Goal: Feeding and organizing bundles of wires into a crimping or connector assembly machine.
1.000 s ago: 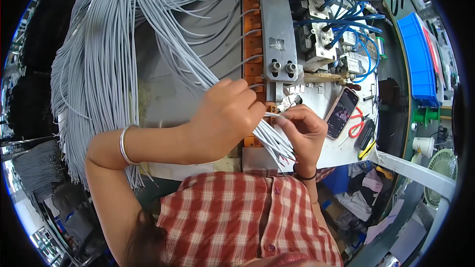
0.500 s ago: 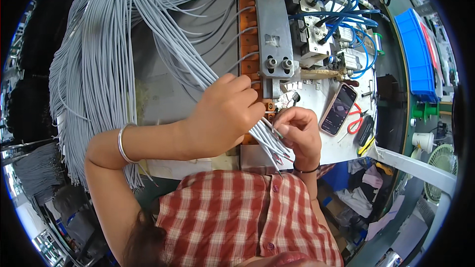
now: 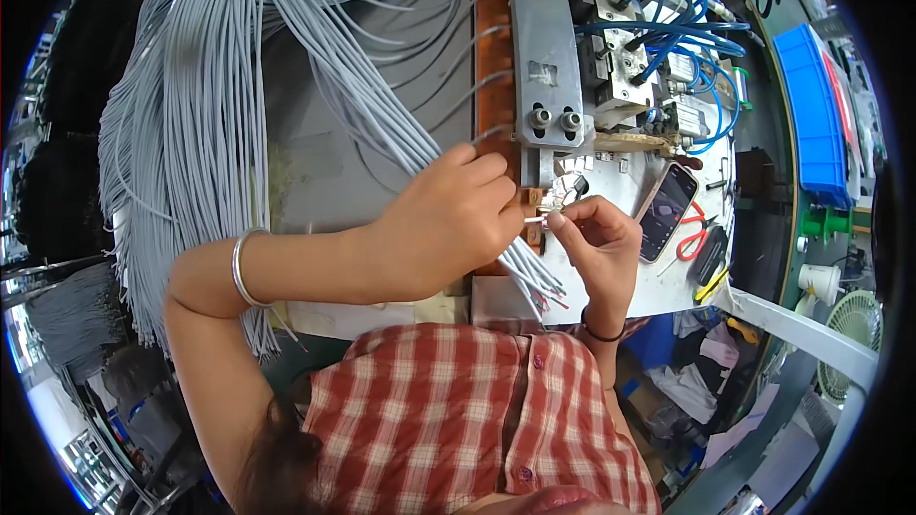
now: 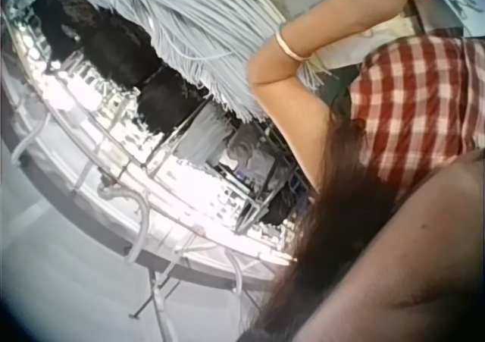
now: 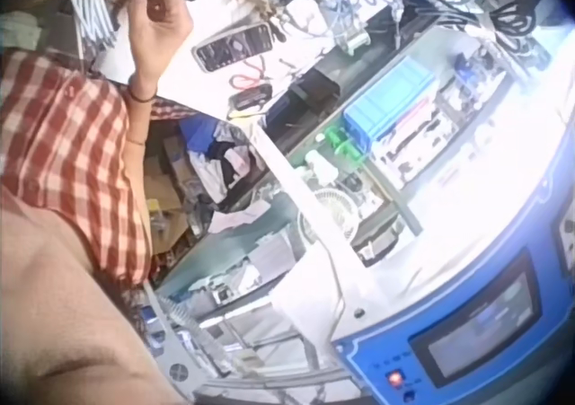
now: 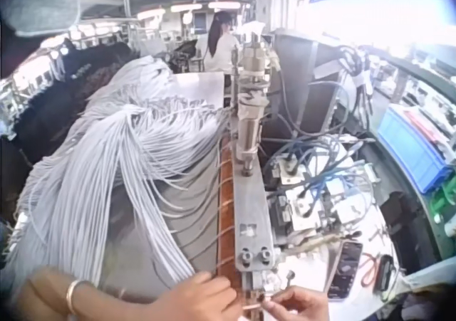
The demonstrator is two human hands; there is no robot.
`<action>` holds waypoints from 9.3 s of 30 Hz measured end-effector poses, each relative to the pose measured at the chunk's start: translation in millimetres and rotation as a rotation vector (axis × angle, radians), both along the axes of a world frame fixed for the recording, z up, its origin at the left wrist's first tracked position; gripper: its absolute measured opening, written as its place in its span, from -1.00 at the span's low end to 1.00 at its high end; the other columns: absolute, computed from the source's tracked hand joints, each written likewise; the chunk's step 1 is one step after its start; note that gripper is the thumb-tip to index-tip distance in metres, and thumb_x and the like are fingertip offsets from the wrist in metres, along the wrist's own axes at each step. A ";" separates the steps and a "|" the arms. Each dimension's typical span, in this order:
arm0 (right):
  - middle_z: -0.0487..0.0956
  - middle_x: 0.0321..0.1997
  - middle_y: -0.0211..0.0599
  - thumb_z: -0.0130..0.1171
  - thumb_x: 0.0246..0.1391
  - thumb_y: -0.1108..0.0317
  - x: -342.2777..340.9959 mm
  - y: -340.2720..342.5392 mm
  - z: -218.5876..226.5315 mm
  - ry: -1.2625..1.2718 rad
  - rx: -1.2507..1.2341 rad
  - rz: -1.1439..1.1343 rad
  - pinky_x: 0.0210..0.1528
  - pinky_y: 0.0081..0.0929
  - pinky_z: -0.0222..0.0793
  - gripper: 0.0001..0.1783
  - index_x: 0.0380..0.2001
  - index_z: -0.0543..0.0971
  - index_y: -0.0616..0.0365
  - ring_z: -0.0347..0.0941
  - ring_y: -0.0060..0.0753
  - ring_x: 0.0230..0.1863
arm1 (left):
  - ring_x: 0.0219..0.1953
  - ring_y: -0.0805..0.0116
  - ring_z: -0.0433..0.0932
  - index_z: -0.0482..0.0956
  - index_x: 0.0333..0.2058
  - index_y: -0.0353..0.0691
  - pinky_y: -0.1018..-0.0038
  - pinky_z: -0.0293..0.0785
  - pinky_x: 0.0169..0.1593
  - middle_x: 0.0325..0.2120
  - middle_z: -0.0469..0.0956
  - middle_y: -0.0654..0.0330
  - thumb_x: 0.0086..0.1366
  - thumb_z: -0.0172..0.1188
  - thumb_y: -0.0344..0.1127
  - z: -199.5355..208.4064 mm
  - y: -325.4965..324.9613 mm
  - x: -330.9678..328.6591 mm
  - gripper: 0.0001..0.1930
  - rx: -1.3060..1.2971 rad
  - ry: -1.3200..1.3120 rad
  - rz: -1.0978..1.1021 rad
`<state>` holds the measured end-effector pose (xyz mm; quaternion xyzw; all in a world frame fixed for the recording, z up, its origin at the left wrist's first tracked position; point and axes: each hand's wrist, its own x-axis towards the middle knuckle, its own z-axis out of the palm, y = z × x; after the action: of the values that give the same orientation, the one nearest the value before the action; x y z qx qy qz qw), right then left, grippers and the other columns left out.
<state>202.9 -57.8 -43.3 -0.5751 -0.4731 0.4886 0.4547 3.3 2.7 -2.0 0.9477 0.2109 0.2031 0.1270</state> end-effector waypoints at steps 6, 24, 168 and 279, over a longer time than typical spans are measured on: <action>0.39 -0.62 -0.50 0.09 0.04 0.49 -2.2 6.4 -8.9 0.237 -0.101 0.001 -0.67 -0.82 -0.01 -0.93 -0.46 0.43 0.26 0.12 -0.81 -0.71 | -0.44 0.27 0.31 0.38 -0.55 -0.23 0.40 0.20 -0.35 -0.62 0.29 0.22 -0.19 0.11 -0.48 2.7 3.0 0.5 -0.86 -0.019 0.013 0.046; 0.46 -0.47 -0.47 0.18 -0.08 0.63 5.6 -1.6 -12.2 0.446 0.061 0.006 -0.49 -0.81 0.17 -0.87 -0.37 0.54 0.37 0.31 -0.78 -0.51 | -0.49 0.30 0.31 0.51 -0.37 -0.28 0.42 0.17 -0.45 -0.62 0.29 0.23 -0.28 0.14 -0.53 14.0 -0.3 -0.2 -0.66 -0.007 0.134 0.025; 0.54 -0.52 -0.20 0.14 -0.14 0.61 -7.7 -2.1 5.3 0.235 0.002 -0.025 -0.71 -0.79 0.18 -0.83 -0.38 0.54 0.42 0.32 -0.69 -0.68 | -0.45 0.23 0.30 0.43 -0.51 -0.26 0.36 0.17 -0.34 -0.61 0.32 0.20 -0.28 0.13 -0.50 14.1 -3.6 -0.9 -0.78 -0.129 0.074 0.055; 0.54 -0.46 -0.33 0.19 -0.10 0.63 -9.8 -2.8 0.0 0.259 0.062 -0.065 -0.48 -0.77 0.29 -0.87 -0.38 0.58 0.36 0.41 -0.68 -0.49 | -0.43 0.23 0.35 0.50 -0.43 -0.32 0.37 0.23 -0.38 -0.58 0.38 0.19 -0.26 0.13 -0.55 10.3 -0.2 -2.2 -0.73 -0.111 0.042 0.065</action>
<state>193.0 -60.6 -43.4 -0.5077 -0.4064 0.5291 0.5451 1.1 2.5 8.3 0.9359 0.2550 0.1754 0.1681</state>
